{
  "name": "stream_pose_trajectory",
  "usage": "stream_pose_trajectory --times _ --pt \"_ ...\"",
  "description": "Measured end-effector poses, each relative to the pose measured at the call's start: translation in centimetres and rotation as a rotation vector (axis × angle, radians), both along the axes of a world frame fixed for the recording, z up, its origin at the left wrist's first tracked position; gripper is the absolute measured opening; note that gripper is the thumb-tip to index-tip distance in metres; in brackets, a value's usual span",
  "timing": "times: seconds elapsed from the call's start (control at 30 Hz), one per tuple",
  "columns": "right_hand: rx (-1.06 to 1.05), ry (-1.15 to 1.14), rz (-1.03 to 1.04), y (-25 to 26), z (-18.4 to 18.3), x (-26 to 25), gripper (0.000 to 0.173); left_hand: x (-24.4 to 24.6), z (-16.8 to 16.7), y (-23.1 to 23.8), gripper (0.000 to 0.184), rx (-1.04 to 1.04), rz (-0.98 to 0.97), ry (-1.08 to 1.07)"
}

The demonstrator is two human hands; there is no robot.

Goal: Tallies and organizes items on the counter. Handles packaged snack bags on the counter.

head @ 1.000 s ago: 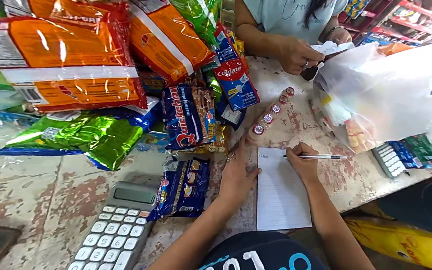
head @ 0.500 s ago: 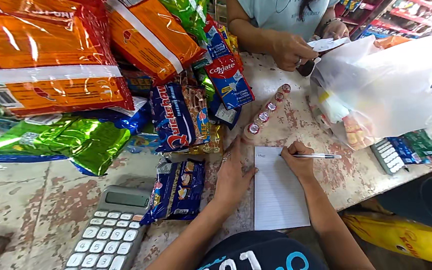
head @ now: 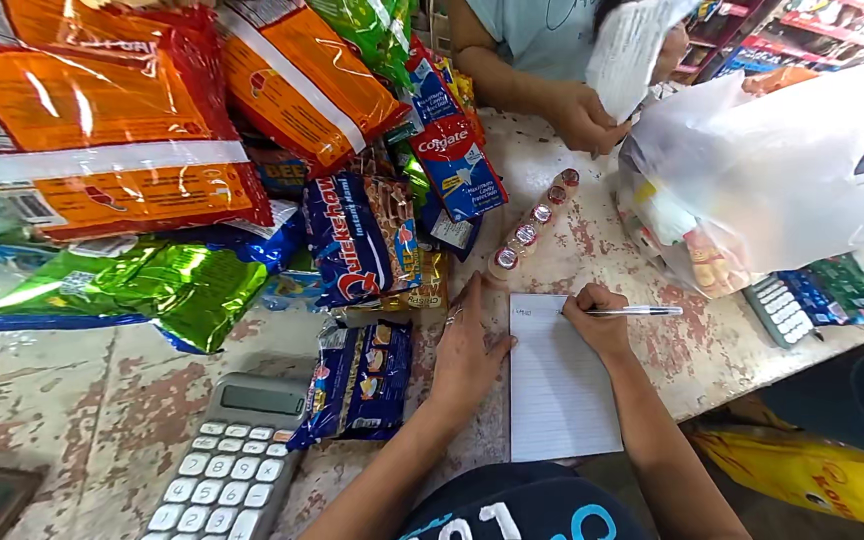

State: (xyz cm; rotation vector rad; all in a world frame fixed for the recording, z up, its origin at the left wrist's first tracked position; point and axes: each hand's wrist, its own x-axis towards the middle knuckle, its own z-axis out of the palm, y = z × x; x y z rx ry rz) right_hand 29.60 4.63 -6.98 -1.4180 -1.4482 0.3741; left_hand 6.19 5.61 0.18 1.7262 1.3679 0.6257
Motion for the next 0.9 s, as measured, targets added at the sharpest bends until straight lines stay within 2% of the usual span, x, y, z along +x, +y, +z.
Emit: stream_pose_trajectory --times 0.17,0.3,0.43,0.6,0.67,0.73,0.8,0.87,0.9 --pt "-0.013 0.098 -0.054 0.7 -0.2 1.0 0.029 0.1 0.3 0.1 0.091 -0.020 -0.021 0.013" --pt "-0.058 0.173 -0.024 1.7 -0.2 3.4 0.009 0.6 0.1 0.4 0.081 0.030 -0.040 0.015" --pt "-0.119 -0.072 0.011 2.8 -1.5 5.8 0.028 2.9 -2.1 1.1 0.071 0.158 -0.113 0.093" --pt "-0.134 -0.216 -0.075 3.3 -4.7 7.7 0.025 6.2 -4.6 1.0 0.081 0.247 -0.335 0.101" --pt "-0.142 -0.262 -0.091 3.2 -5.3 9.2 0.026 5.5 -4.3 0.7 0.086 0.253 -0.337 0.025" --pt "-0.108 -0.251 -0.084 3.1 -5.3 10.5 0.035 3.2 -2.8 0.4 0.080 0.309 -0.266 -0.116" --pt "-0.028 -0.132 -0.045 3.1 -4.8 11.2 0.058 0.2 -0.2 0.4 0.057 0.424 -0.141 -0.276" --pt "0.005 -0.085 -0.029 4.1 -3.8 10.9 0.082 -2.9 2.8 1.0 0.035 0.654 0.037 -0.342" --pt "0.009 -0.083 -0.024 4.9 -2.9 9.9 0.087 -4.4 4.5 1.5 0.029 0.772 0.134 -0.329"
